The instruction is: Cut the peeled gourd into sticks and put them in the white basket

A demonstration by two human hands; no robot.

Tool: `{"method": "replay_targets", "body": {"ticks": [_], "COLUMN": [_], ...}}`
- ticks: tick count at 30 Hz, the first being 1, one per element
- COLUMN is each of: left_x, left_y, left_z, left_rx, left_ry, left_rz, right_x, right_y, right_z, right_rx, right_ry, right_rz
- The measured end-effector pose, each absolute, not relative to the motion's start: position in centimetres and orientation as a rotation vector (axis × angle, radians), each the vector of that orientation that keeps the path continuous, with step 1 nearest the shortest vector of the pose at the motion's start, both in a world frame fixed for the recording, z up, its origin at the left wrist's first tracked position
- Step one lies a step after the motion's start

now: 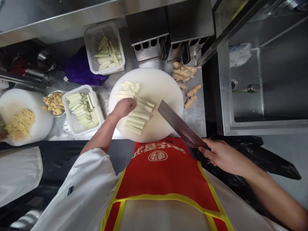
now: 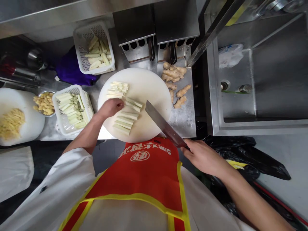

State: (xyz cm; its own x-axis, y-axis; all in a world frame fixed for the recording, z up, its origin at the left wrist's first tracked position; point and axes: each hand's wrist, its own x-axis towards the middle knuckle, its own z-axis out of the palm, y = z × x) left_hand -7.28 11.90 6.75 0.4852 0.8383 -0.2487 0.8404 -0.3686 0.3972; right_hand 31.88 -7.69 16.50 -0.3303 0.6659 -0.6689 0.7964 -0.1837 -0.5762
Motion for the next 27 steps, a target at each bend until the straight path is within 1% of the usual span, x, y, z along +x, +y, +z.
{"method": "replay_targets", "body": {"ticks": [3, 5, 8, 12, 15, 20, 23, 27], "left_x": [-11.2, -13.4, -14.9, -13.3, -10.3, -5.6, -4.5, -4.0], "left_y": [12.8, 13.2, 13.7, 14.3, 12.8, 5.7, 2.5, 1.3], "left_z": [8.1, 8.5, 8.4, 7.8, 7.1, 4.5, 2.8, 1.8], "left_rx": [2.108, 2.0, 1.908, 1.959, 2.053, 2.241, 2.225, 2.136], "left_ry": [1.548, 1.678, 1.807, 1.902, 1.824, 1.4, 1.447, 1.557], "left_rz": [0.271, 0.384, 0.458, 0.514, 0.49, 0.347, 0.424, 0.508], "right_x": [31.8, 31.7, 31.4, 30.6, 29.6, 27.4, 26.0, 24.0], "right_y": [-7.2, -6.9, -6.4, -5.4, -3.9, -0.5, 1.5, 4.0], "right_z": [16.3, 16.2, 16.0, 16.1, 16.2, 16.7, 17.3, 18.3], "right_rx": [1.731, 1.727, 1.711, 1.654, 1.563, 1.37, 1.276, 1.164], "right_ry": [1.924, 1.926, 1.933, 2.064, 2.204, 2.271, 2.271, 2.229], "right_rz": [-1.504, -1.48, -1.436, -1.347, -1.239, -1.001, -0.963, -0.94]}}
